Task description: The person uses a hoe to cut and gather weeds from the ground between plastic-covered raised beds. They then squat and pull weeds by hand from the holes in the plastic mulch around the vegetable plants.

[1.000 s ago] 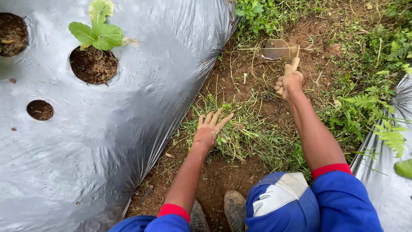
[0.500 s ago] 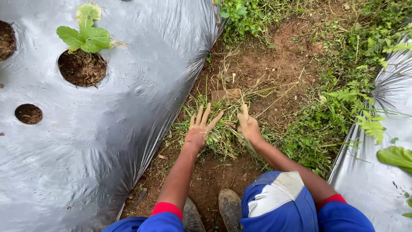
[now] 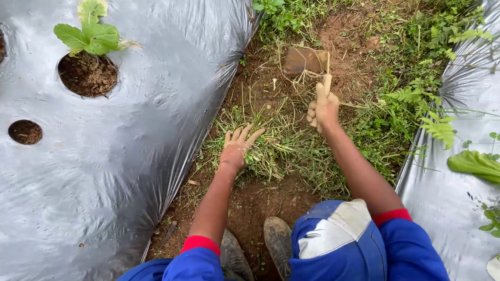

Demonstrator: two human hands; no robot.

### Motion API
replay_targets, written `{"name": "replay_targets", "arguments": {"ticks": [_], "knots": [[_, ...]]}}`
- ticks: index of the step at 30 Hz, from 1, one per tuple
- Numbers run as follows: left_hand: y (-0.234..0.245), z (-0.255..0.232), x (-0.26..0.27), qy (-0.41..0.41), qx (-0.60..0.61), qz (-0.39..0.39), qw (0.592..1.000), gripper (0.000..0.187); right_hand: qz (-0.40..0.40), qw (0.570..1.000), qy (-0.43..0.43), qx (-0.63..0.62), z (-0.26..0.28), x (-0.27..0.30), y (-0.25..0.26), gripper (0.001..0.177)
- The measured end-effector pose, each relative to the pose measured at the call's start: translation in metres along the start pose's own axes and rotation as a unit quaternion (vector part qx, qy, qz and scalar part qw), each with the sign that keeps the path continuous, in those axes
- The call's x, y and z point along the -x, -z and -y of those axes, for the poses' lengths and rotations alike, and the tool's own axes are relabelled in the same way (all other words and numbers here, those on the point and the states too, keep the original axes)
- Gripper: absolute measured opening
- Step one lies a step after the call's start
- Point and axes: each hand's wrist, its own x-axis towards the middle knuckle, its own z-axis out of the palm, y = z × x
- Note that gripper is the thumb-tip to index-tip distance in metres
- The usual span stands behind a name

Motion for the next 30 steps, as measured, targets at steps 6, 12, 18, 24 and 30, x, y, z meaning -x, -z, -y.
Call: {"name": "replay_targets", "arguments": {"ticks": [6,12,18,24,30], "knots": [[0.005,-0.003,0.005,0.006,-0.013,-0.003,1.000,0.140,-0.034,0.994,-0.099,-0.023,-0.054,-0.031,-0.020,0.029],[0.029,-0.014,0.032,-0.001,-0.116,-0.071,0.991,0.124,0.056,0.991,-0.105,0.053,-0.074,0.102,-0.042,0.026],[0.011,-0.010,0.028,-0.040,-0.074,-0.057,0.995,0.120,0.090,0.967,0.008,0.238,-0.144,0.113,-0.034,0.048],[-0.025,0.001,0.005,-0.059,0.008,-0.084,0.995,0.116,0.041,0.976,0.053,0.209,-0.154,0.071,-0.022,0.053],[-0.021,-0.004,0.007,-0.031,-0.066,-0.096,0.993,0.109,-0.011,1.000,0.027,-0.001,-0.038,0.007,0.002,0.032]]}}
